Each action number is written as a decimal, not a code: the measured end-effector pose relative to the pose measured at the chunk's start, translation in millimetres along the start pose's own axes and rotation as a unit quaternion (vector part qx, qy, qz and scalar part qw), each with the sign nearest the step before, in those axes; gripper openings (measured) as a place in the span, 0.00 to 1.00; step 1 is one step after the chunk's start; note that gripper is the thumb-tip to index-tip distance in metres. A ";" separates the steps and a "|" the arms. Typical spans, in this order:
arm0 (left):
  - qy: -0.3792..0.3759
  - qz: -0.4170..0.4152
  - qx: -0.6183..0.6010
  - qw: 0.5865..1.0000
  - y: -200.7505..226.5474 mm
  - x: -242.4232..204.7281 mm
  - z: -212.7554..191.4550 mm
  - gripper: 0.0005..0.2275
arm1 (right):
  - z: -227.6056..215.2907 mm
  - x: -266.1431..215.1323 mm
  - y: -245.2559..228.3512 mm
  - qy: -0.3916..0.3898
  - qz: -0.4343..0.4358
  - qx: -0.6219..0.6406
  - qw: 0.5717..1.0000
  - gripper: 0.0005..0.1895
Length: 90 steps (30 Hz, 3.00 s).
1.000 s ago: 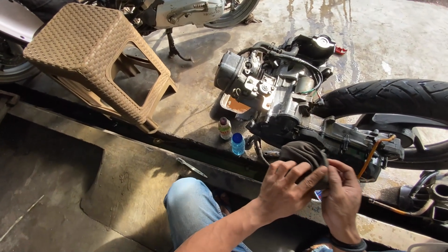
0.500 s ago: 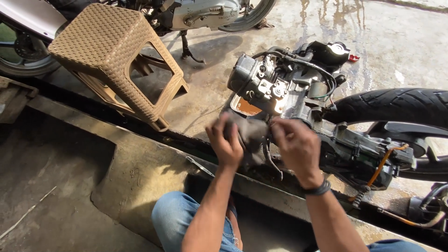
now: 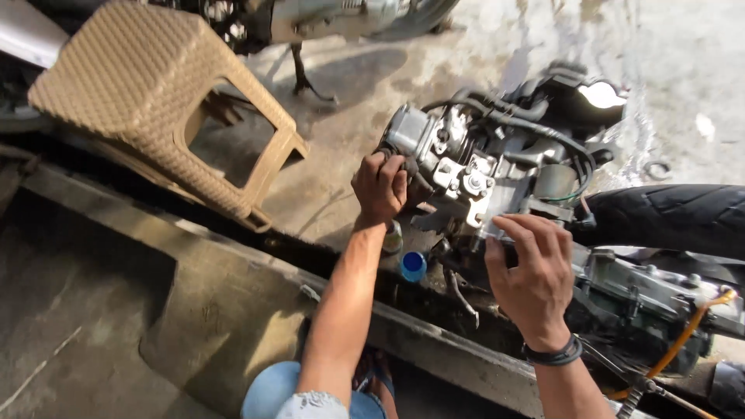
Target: The person is cleaning a motorcycle engine by applying liquid from a bottle to a cloth and wiping the engine's surfaces to remove dirt and grease.
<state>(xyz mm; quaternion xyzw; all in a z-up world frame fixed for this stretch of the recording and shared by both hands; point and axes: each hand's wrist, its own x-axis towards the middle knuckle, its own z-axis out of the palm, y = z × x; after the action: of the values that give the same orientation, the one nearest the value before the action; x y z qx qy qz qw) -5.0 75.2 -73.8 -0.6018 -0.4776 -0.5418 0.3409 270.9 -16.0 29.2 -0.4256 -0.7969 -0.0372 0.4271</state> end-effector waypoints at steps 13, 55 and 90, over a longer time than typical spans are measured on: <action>-0.065 0.010 0.004 0.998 5.7 -18.3 -29.5 0.14 | -5.2 -9.1 -3.9 -0.001 0.024 0.014 1.000 0.13; -0.088 0.194 0.044 0.976 -22.3 28.3 -42.8 0.12 | 3.8 -13.7 4.5 0.031 -0.027 -0.035 0.999 0.09; -0.241 0.256 0.127 0.928 -31.3 -8.6 -70.9 0.07 | 13.1 -5.5 7.3 0.061 -0.054 -0.057 0.995 0.09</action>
<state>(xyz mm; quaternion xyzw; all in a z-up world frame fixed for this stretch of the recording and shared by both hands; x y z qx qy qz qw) -57.3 17.4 -72.8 -0.7674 -0.4402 -0.2097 0.4164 269.1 -9.4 14.8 -0.4024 -0.7878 -0.1318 0.4472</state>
